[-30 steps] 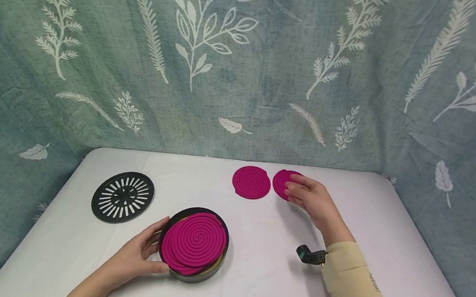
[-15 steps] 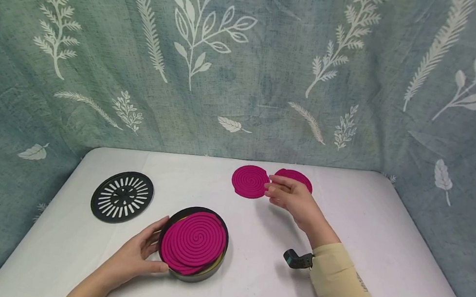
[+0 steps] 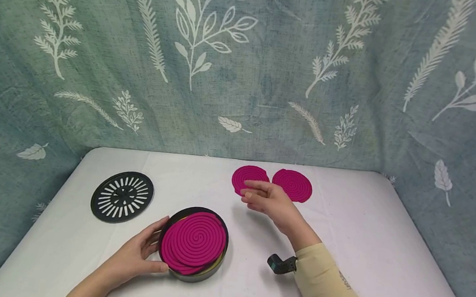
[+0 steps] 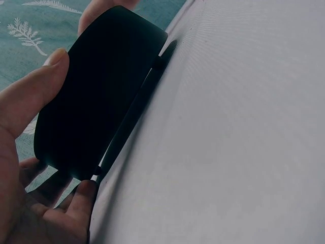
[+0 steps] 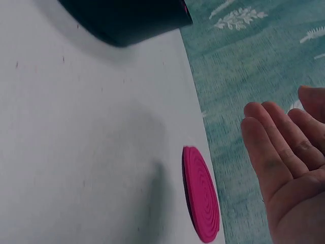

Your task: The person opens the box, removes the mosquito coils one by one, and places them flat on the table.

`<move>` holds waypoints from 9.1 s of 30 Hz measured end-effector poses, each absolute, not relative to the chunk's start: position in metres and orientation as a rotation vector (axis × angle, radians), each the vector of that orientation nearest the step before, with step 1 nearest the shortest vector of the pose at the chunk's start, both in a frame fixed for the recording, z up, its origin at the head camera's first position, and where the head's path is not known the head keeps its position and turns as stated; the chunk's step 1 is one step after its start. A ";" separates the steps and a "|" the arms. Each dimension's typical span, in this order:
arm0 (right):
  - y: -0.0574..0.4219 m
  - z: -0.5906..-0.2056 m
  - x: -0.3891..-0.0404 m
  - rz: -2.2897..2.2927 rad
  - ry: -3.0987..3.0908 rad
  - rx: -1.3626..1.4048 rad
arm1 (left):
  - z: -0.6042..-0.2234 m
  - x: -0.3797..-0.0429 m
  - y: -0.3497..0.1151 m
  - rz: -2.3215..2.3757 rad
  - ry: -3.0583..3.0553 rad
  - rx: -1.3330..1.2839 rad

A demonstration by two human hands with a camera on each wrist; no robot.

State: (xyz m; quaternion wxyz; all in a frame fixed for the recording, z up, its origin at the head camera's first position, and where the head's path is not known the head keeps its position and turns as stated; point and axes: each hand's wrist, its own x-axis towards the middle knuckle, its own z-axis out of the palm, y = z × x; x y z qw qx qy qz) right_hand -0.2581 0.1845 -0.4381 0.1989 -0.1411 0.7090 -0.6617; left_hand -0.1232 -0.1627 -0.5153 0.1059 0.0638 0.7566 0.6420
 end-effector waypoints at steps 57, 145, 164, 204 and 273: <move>0.071 -0.437 -0.250 -1.371 2.075 -0.829 | -0.514 -0.123 -0.165 1.904 2.187 0.244; 0.084 -0.429 -0.248 -1.400 1.909 -0.696 | -0.510 -0.122 -0.163 1.875 2.203 0.219; 0.078 -0.419 -0.247 -1.231 2.036 -0.796 | -0.513 -0.123 -0.164 1.867 2.211 0.230; 0.109 -0.432 -0.253 -1.317 1.805 -0.589 | -0.512 -0.123 -0.163 1.866 2.234 0.219; 0.165 -0.470 -0.217 -1.812 1.769 -0.323 | -0.514 -0.122 -0.165 1.888 2.200 0.230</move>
